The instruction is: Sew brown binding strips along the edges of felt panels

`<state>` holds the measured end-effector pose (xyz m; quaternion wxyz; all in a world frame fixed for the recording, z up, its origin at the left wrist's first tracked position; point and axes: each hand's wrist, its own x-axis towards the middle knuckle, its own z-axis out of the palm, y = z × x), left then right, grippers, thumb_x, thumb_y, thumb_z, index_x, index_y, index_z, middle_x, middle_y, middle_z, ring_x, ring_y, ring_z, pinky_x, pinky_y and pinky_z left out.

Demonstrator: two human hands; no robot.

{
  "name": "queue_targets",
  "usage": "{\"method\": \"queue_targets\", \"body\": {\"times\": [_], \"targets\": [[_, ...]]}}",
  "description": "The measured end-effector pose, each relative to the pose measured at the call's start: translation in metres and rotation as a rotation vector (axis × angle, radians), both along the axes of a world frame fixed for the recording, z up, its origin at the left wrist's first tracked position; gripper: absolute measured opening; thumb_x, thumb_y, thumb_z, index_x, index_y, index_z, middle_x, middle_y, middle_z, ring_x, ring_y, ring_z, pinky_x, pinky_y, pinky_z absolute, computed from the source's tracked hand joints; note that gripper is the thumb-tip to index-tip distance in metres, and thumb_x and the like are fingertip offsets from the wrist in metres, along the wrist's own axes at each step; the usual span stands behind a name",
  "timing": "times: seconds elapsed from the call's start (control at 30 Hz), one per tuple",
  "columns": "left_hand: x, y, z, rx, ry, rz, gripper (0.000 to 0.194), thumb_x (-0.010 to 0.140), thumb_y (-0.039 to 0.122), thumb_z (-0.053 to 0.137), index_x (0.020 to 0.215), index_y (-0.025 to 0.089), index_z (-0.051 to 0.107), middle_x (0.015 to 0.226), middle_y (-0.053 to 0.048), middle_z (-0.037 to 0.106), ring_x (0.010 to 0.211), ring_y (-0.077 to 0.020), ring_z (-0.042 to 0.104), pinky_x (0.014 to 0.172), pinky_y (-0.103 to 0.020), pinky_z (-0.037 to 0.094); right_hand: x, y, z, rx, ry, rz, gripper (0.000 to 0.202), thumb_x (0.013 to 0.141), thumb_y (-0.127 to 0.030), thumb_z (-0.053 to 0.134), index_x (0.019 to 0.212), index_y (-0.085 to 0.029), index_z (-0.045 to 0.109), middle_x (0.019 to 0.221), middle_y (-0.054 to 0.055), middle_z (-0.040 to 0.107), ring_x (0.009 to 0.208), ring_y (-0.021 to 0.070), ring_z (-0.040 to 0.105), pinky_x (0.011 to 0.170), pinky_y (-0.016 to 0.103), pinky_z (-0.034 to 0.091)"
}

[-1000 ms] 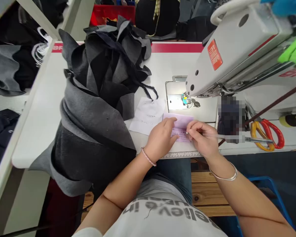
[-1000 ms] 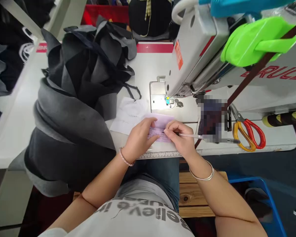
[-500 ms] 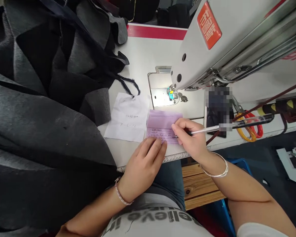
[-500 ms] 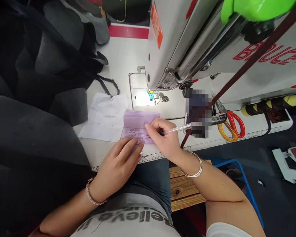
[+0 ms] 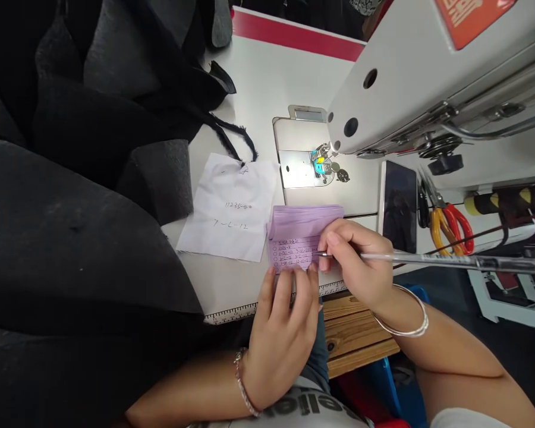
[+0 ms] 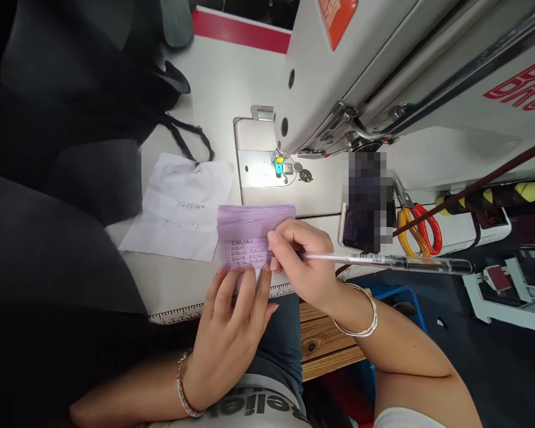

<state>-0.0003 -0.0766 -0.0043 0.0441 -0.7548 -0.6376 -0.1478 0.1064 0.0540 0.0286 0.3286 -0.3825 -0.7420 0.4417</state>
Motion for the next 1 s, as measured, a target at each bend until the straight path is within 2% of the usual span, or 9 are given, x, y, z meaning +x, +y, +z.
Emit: {"method": "queue_targets", "body": {"times": [0.17,0.33,0.6,0.87,1.0], "targets": [[0.002,-0.002,-0.007,0.032,0.025,-0.04,0.047,0.085,0.033,0.061,0.129,0.015,0.059,0.131,-0.009,0.045,0.116,-0.0296,0.047,0.112,-0.056,0.036,0.002,0.001,0.003,0.033,-0.06,0.01,0.029,0.082,-0.016,0.067,0.058,-0.019,0.052,0.058,-0.001,0.054,0.056,0.0127,0.051,0.049,0.026,0.04],[0.001,0.0,-0.007,0.04,0.03,-0.045,0.05,0.085,0.031,0.06,0.131,0.013,0.057,0.126,-0.01,0.047,0.115,-0.0304,0.046,0.114,-0.058,0.03,0.004,0.004,0.0,0.061,-0.087,-0.032,0.035,0.083,-0.017,0.066,0.053,-0.02,0.047,0.052,-0.002,0.048,0.051,0.0113,0.043,0.048,0.026,0.035],[0.002,0.005,-0.009,0.08,-0.095,-0.039,0.039,0.086,0.026,0.06,0.123,0.012,0.063,0.126,-0.008,0.051,0.114,-0.0272,0.046,0.117,-0.056,0.023,0.006,0.004,-0.004,0.073,-0.073,-0.057,0.031,0.08,-0.011,0.066,0.055,-0.02,0.048,0.053,-0.003,0.047,0.051,0.0111,0.042,0.049,0.027,0.034],[0.001,0.006,-0.013,0.124,-0.115,-0.03,0.043,0.085,0.032,0.061,0.125,0.016,0.062,0.127,-0.008,0.055,0.116,-0.0252,0.047,0.119,-0.047,0.022,0.003,0.005,-0.003,0.1,-0.112,-0.05,0.033,0.078,-0.008,0.064,0.054,-0.02,0.045,0.052,-0.003,0.048,0.05,0.0114,0.042,0.048,0.028,0.034],[0.002,0.007,-0.017,0.154,-0.121,-0.031,0.039,0.086,0.033,0.061,0.122,0.019,0.065,0.126,-0.008,0.054,0.115,-0.0242,0.047,0.117,-0.051,0.025,0.006,0.004,-0.003,0.1,-0.113,-0.025,0.03,0.076,-0.006,0.066,0.057,-0.021,0.048,0.054,-0.003,0.049,0.05,0.0119,0.045,0.049,0.028,0.036]]}}
